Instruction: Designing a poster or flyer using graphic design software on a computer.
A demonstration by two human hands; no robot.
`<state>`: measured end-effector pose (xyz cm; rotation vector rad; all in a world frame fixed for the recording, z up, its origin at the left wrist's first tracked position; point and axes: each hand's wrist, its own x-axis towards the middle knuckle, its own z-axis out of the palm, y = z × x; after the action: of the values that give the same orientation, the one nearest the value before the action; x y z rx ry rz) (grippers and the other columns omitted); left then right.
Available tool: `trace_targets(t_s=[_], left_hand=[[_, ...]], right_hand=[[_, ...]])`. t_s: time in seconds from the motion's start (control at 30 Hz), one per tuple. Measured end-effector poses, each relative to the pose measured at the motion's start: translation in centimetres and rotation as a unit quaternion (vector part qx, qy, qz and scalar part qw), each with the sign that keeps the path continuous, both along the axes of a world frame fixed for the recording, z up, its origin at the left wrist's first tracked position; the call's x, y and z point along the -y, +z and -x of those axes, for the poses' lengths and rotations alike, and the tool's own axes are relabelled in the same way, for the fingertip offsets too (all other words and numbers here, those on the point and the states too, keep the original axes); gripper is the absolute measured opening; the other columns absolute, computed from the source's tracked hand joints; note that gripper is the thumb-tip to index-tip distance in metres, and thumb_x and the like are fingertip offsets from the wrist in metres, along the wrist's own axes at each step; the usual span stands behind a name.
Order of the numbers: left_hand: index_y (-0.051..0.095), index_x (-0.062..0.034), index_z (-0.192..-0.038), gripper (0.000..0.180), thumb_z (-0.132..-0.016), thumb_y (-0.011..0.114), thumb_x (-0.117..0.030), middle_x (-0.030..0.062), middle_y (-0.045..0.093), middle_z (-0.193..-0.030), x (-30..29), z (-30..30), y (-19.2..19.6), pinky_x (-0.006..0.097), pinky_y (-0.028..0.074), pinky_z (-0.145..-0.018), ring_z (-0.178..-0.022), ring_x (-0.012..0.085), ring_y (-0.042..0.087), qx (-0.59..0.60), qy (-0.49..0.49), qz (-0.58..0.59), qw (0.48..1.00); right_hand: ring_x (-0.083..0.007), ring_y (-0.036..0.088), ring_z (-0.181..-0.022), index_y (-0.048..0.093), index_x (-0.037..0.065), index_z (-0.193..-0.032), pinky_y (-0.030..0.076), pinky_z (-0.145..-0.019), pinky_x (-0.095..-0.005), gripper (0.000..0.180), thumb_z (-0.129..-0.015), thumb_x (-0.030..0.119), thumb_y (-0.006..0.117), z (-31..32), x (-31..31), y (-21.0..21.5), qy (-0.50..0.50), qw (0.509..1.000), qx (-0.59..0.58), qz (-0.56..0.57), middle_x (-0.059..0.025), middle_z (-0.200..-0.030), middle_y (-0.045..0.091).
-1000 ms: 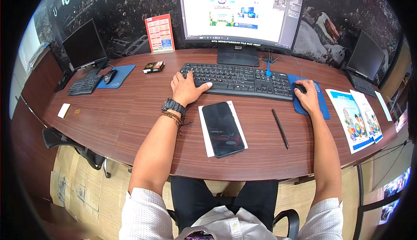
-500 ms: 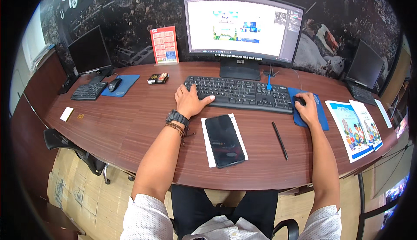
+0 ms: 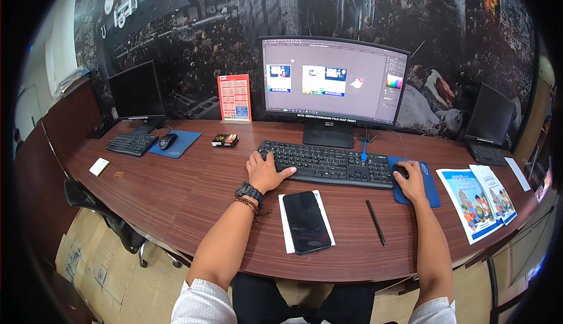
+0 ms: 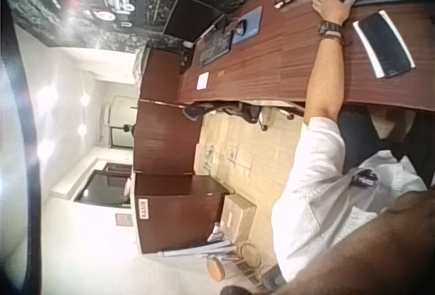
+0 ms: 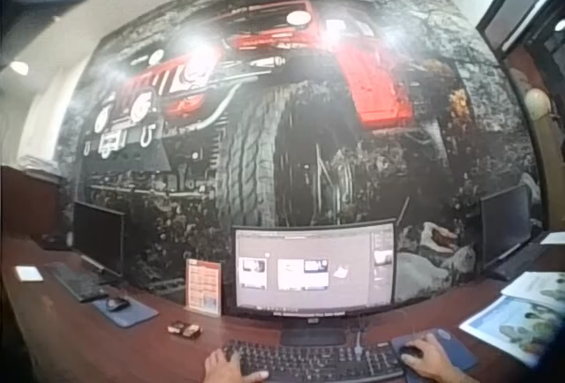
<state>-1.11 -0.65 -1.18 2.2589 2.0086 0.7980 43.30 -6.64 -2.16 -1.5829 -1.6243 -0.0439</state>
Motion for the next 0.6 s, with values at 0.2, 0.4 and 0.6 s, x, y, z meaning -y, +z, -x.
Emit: trace_targets(t_s=[0.2, 0.4, 0.6], left_hand=[[0.049, 0.0054, -0.135, 0.1, -0.076, 0.063, -0.074, 0.0388, 0.036, -0.137, -0.2, -0.04, -0.17, 0.056, 0.019, -0.112, -0.134, 0.0495, 0.028, 0.006, -0.002, -0.002, 1.0], [0.05, 0.0059, -0.134, 0.099, -0.076, 0.064, -0.073, 0.0388, 0.037, -0.136, -0.13, -0.13, -0.02, 0.056, 0.019, -0.112, -0.134, 0.0495, 0.028, 0.01, -0.006, -0.004, 1.0], [0.045, 0.0037, -0.141, 0.102, -0.077, 0.063, -0.074, 0.0378, 0.034, -0.141, -0.03, -0.15, 0.31, 0.055, 0.019, -0.114, -0.136, 0.05, 0.028, -0.001, 0.0, 0.031, 1.0]], right_hand=[[-0.0363, 0.056, -0.111, 0.066, 0.005, -0.113, 0.046, -0.096, -0.042, 0.036, -0.08, 0.017, 0.07, 0.1, 0.11, 0.05, 0.005, 1.0, 0.0, -0.01, -0.0175, -0.118, 0.055], [-0.0357, 0.056, -0.111, 0.066, 0.004, -0.114, 0.046, -0.096, -0.0414, 0.035, -0.081, 0.017, 0.07, 0.25, 0.3, 0.34, 0.008, 1.0, -0.004, -0.002, -0.0171, -0.118, 0.055], [-0.0351, 0.056, -0.112, 0.066, 0.004, -0.115, 0.046, -0.096, -0.0409, 0.036, -0.082, 0.017, 0.07, 0.29, 0.32, 0.4, 0.014, 1.0, -0.003, 0.0, -0.0168, -0.119, 0.055]])
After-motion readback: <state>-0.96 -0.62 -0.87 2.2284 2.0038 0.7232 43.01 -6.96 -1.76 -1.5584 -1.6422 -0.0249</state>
